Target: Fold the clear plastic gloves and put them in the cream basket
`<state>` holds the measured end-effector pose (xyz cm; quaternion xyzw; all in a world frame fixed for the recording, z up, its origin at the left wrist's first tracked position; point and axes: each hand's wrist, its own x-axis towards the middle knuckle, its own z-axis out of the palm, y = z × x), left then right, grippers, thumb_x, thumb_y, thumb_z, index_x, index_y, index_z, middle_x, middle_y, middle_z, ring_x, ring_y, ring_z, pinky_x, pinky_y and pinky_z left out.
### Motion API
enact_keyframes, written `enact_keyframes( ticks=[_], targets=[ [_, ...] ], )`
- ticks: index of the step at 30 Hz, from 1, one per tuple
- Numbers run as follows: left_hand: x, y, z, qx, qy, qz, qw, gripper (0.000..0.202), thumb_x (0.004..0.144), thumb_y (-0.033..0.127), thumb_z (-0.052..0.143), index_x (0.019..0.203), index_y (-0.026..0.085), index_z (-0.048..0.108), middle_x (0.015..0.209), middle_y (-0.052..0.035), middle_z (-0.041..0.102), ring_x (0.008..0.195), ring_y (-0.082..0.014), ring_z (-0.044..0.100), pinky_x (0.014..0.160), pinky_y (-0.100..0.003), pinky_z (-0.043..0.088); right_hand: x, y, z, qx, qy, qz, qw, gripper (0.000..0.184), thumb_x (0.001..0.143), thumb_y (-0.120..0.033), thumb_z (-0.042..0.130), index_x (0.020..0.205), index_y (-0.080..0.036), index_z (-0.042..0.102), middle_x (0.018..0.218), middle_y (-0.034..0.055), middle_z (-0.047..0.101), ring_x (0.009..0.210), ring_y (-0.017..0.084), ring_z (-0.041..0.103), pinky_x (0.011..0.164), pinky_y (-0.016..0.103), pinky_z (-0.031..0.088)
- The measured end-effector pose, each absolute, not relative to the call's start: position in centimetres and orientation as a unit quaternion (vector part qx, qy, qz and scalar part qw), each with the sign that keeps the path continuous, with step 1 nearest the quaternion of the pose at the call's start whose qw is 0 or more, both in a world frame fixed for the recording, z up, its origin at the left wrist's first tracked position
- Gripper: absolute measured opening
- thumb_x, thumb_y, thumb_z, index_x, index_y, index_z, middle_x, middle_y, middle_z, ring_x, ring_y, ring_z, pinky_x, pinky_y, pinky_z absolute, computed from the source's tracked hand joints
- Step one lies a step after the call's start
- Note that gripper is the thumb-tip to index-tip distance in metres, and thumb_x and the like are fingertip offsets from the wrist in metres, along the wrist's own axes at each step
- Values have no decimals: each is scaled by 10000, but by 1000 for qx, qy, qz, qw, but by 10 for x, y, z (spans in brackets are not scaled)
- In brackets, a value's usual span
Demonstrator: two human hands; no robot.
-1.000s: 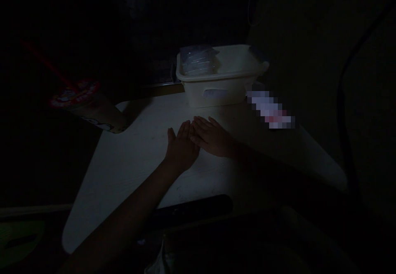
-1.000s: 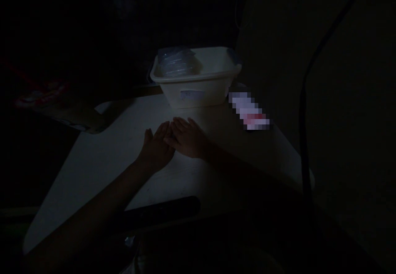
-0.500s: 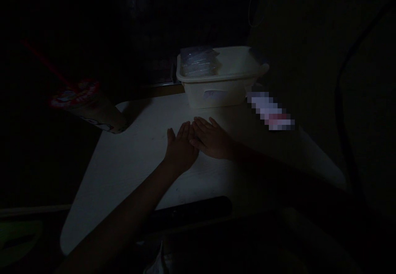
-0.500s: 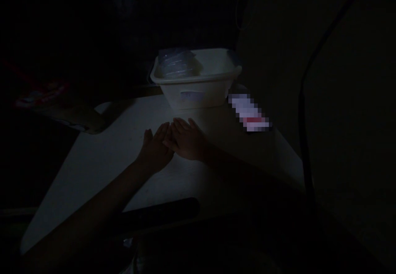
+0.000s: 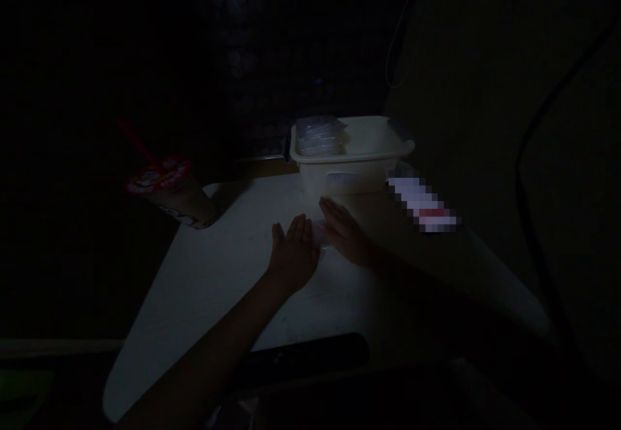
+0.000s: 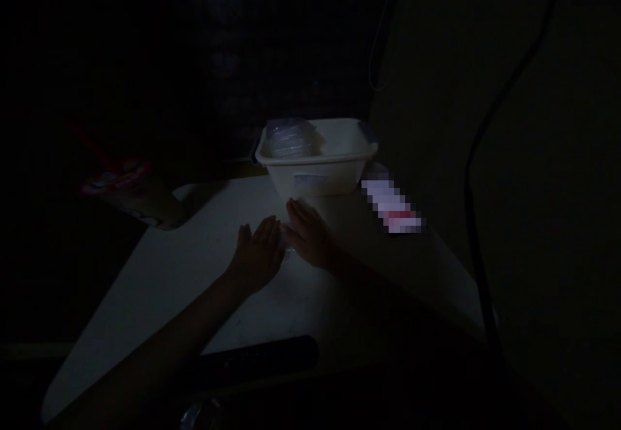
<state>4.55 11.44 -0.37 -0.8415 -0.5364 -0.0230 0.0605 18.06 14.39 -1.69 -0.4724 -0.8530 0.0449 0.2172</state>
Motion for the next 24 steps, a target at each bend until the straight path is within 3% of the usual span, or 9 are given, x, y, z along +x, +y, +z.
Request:
enact_keyframes(
  ticks=[5,17,20,24],
  targets=[
    [45,115,-5,-842,-536,-16,60,485,813,254,176,1240,37,249,1309,-170,264,1210,-254,199,908,-537,147,177,136,-16,-430,-889,-12,157,538,831,-421,189,1232,-85,313,1315,139,258,1217,217,192,975,442,135],
    [44,113,-5,-846,-530,-4,65,479,813,259,180,1236,51,266,1315,-159,255,1217,-252,178,910,-535,145,171,136,-15,-445,-888,6,116,575,817,-462,211,1211,-67,353,1288,154,311,1206,233,219,970,431,152],
    [44,114,-6,-842,-536,-10,65,481,822,274,166,1234,47,267,1313,-160,259,1214,-247,188,909,-534,155,177,149,-13,-446,-881,73,141,513,785,-439,350,1158,-94,427,1257,145,368,1175,229,291,945,399,236],
    [43,116,-9,-839,-540,-18,61,498,835,306,138,1240,37,245,1314,-164,253,1216,-242,187,906,-534,175,190,182,0,-442,-868,167,153,282,770,-222,431,1005,-115,544,1047,101,570,932,148,538,782,260,412]
  ],
)
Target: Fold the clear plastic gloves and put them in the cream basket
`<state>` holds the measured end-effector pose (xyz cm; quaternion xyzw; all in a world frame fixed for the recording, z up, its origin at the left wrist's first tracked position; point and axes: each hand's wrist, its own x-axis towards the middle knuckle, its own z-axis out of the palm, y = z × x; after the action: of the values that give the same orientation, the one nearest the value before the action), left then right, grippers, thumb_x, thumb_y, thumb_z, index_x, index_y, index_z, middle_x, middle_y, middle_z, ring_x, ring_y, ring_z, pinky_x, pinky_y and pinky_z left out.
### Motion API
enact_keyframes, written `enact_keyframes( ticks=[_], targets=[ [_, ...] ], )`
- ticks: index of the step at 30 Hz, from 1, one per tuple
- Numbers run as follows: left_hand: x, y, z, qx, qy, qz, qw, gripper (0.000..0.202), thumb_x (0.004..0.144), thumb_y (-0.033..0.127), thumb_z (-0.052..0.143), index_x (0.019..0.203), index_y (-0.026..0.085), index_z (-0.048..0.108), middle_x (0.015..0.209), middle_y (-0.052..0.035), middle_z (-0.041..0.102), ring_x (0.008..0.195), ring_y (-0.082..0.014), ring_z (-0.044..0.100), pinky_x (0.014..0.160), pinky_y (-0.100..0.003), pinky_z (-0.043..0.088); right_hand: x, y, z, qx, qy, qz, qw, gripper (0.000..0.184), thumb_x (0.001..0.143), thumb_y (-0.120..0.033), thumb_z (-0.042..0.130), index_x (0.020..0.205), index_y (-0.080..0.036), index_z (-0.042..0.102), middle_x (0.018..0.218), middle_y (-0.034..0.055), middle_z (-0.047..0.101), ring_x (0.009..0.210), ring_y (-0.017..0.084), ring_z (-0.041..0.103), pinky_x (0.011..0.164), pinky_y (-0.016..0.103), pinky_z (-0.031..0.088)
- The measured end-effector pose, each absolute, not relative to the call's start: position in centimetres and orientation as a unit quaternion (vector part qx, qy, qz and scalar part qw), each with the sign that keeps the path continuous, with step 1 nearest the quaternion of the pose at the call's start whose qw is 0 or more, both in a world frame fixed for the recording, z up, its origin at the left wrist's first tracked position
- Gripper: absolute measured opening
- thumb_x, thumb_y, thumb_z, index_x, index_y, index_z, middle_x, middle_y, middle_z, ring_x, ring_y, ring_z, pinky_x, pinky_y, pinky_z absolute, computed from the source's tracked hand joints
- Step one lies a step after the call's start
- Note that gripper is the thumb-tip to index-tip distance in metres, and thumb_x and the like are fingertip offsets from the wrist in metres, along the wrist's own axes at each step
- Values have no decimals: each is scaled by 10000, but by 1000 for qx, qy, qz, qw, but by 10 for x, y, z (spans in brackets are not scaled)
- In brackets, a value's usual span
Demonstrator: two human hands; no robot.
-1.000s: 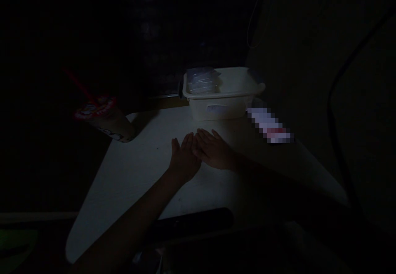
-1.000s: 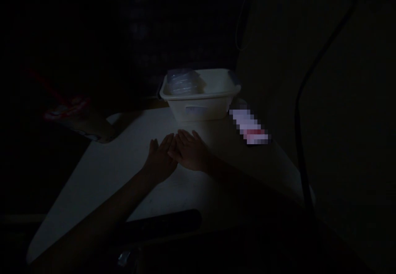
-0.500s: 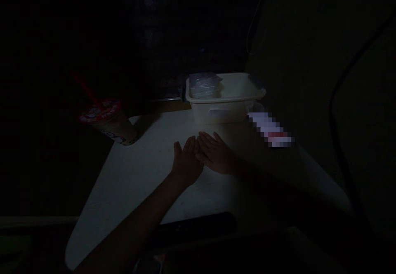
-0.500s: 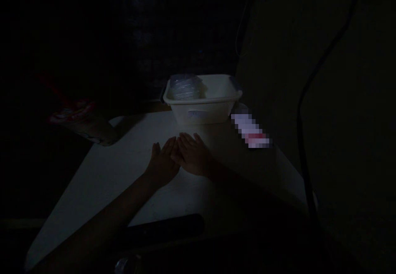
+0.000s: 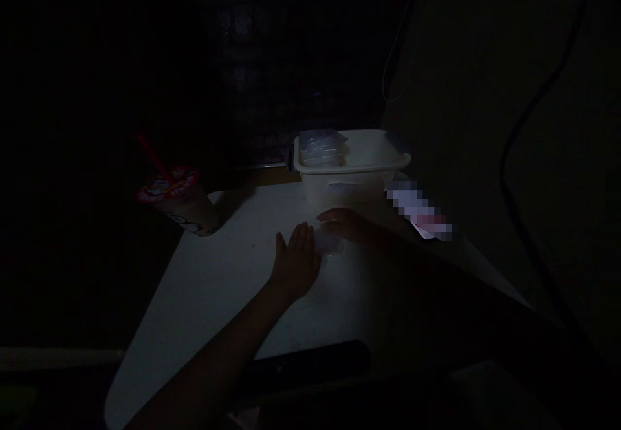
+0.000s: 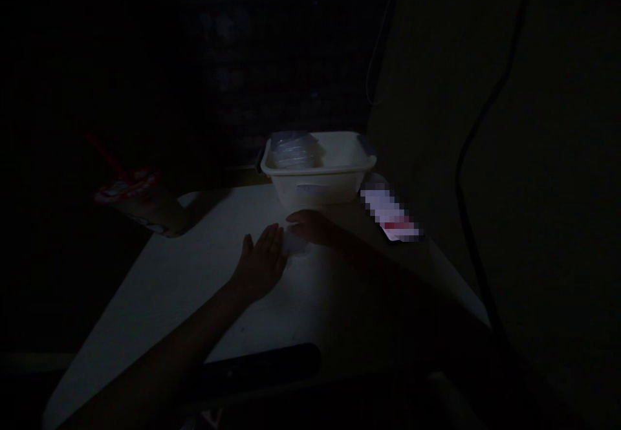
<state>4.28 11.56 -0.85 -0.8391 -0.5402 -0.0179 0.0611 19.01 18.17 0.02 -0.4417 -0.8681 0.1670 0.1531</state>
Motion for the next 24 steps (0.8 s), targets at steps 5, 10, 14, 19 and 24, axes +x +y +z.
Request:
enact_keyframes(
  ticks=[5,10,14,19,24],
  targets=[
    [41,114,-10,-846,-529,-51,49,529,840,360,145,1255,36,203,1320,-172,233,1218,-250,179,915,-529,168,188,207,16,-417,-893,163,54,240,679,-145,527,908,-100,586,895,90,620,787,147,569,681,234,423],
    [36,116,-13,-840,-518,-154,-42,593,799,430,290,1273,100,159,1335,-165,199,1220,-256,169,922,-547,130,178,215,23,-392,-901,186,-17,114,635,-165,567,710,-105,630,732,66,638,631,126,560,558,199,401],
    [28,131,-14,-720,-524,-379,-254,528,769,389,368,1223,132,280,1243,-152,383,1120,-221,369,891,-428,295,184,216,27,-390,-893,223,23,122,638,-194,563,686,-101,625,646,32,622,553,96,536,493,175,372],
    [19,146,-10,-568,-480,-459,-485,291,606,281,581,857,134,587,839,-50,628,741,-158,569,669,-266,432,189,208,30,-413,-841,324,133,129,615,-203,575,685,-99,605,586,0,595,537,90,531,481,174,372],
    [20,145,-8,-539,-498,-476,-484,127,537,227,618,625,136,609,539,19,582,523,-112,526,549,-238,421,186,198,33,-397,-834,361,127,199,597,-186,583,779,-107,599,605,2,595,534,98,530,492,194,385]
  ],
)
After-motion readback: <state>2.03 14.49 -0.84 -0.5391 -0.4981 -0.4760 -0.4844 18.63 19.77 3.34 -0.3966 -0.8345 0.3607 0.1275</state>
